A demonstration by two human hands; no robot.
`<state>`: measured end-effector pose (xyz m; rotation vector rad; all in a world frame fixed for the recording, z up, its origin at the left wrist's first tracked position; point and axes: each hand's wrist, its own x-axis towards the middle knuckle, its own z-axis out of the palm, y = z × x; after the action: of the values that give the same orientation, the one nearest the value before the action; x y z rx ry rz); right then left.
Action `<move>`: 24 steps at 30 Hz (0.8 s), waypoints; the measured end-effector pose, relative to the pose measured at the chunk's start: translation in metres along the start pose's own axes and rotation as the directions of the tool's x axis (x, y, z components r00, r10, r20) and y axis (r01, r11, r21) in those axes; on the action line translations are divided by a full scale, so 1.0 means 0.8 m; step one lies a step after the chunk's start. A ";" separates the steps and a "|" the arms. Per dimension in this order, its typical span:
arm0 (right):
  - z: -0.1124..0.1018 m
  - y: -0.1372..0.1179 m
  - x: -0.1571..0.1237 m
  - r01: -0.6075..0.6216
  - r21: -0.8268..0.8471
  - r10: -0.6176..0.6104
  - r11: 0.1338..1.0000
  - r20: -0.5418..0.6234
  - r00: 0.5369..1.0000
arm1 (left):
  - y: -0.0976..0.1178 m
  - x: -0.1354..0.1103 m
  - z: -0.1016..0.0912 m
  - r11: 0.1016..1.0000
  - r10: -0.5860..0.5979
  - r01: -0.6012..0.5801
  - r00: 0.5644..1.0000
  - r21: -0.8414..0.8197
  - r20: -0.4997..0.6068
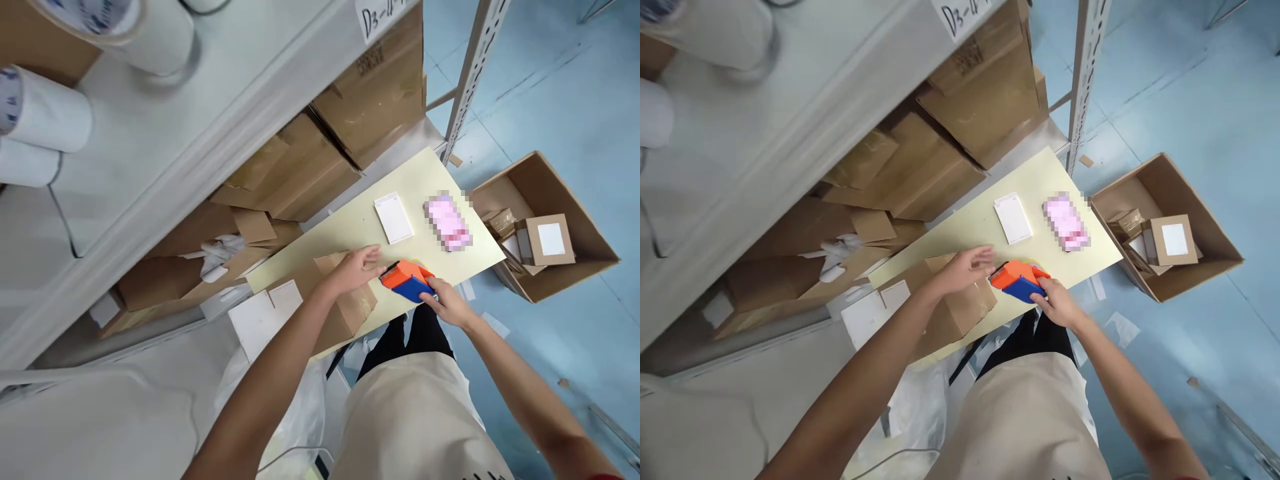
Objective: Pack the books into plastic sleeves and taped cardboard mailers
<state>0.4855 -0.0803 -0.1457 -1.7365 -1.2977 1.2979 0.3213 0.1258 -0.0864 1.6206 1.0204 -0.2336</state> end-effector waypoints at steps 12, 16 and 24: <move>0.052 0.024 -0.016 -0.158 0.532 0.167 0.832 0.032 0.985 | 0.036 0.038 -0.003 0.922 -0.199 0.133 0.968 0.364 0.150; 0.068 0.028 -0.018 -0.102 0.576 0.129 0.811 -0.007 0.992 | 0.037 0.046 -0.004 0.922 -0.358 0.263 0.859 0.286 0.365; 0.084 0.028 -0.019 -0.115 0.643 0.200 0.757 -0.061 0.978 | 0.036 0.041 0.009 0.881 -0.356 0.177 0.860 0.440 0.367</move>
<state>0.4295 -0.1079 -0.1827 -1.4114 -0.5283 1.4736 0.3642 0.1364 -0.0898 1.6600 0.8766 -1.0130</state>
